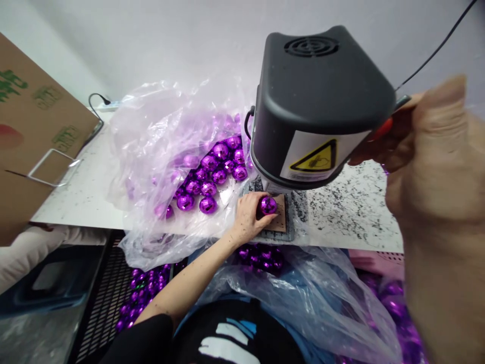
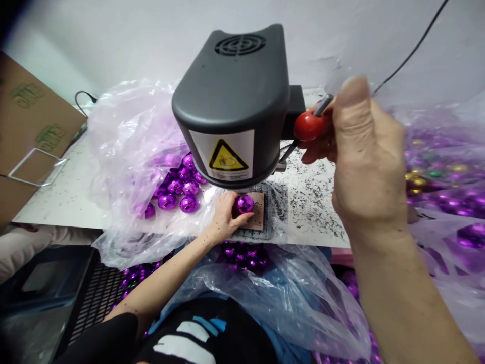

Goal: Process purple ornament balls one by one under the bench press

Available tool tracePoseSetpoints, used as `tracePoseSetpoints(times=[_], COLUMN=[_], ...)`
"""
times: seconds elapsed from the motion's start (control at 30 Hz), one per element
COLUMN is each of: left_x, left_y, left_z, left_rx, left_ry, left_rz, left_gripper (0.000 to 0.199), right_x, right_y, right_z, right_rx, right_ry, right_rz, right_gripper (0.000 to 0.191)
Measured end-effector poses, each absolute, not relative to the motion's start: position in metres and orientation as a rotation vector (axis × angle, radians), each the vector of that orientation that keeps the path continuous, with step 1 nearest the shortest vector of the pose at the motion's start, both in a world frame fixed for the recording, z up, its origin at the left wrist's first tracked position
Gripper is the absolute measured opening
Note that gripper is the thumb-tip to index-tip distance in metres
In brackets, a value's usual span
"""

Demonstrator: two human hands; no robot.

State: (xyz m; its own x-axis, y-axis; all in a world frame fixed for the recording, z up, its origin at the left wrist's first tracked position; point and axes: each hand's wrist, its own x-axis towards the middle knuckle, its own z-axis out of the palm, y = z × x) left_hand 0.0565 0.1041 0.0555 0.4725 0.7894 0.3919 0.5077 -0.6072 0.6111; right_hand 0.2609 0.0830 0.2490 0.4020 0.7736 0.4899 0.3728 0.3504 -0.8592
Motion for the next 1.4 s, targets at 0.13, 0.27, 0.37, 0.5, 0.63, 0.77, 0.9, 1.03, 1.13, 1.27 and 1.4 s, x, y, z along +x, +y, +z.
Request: tracePoseSetpoints(times=[0.13, 0.27, 0.37, 0.5, 0.63, 0.77, 0.9, 1.03, 1.13, 1.27, 1.4], left_x=[0.058, 0.055, 0.055, 0.054, 0.054, 0.054, 0.055, 0.055, 0.055, 0.055, 0.055], left_y=[0.105, 0.106, 0.105, 0.104, 0.103, 0.102, 0.101, 0.101, 0.102, 0.103, 0.104], left_z=[0.054, 0.054, 0.056, 0.057, 0.058, 0.059, 0.059, 0.058, 0.058, 0.058, 0.060], left_rx=[2.304, 2.337, 2.335, 2.325, 2.312, 2.300, 2.290, 2.287, 2.283, 2.282, 2.279], left_ry=[1.048, 1.029, 1.033, 1.021, 1.008, 1.010, 1.022, 1.020, 1.018, 1.000, 1.003], left_rz=[0.853, 0.774, 0.762, 0.753, 0.763, 0.758, 0.769, 0.765, 0.751, 0.753, 0.741], left_gripper=[0.046, 0.044, 0.043, 0.048, 0.048, 0.048, 0.047, 0.048, 0.047, 0.050, 0.050], right_x=[0.258, 0.253, 0.242, 0.225, 0.220, 0.224, 0.227, 0.227, 0.228, 0.231, 0.233], right_y=[0.091, 0.093, 0.075, 0.038, 0.024, 0.031, 0.037, 0.038, 0.040, 0.045, 0.048], right_z=[0.252, 0.251, 0.250, 0.235, 0.201, 0.173, 0.159, 0.146, 0.136, 0.127, 0.122], right_rx=[-1.263, -1.380, -1.457, -1.515, -1.411, -1.268, -1.215, -1.231, -1.224, -1.171, -1.151], right_ry=[-1.255, -1.302, -1.335, -1.477, -1.520, -1.510, -1.456, -1.407, -1.372, -1.366, -1.374], right_rz=[0.398, 0.307, 0.138, -0.076, -0.248, -0.336, -0.359, -0.411, -0.446, -0.472, -0.500], right_gripper=[0.056, 0.043, 0.039, 0.016, 0.007, 0.020, 0.020, 0.013, 0.013, 0.014, 0.014])
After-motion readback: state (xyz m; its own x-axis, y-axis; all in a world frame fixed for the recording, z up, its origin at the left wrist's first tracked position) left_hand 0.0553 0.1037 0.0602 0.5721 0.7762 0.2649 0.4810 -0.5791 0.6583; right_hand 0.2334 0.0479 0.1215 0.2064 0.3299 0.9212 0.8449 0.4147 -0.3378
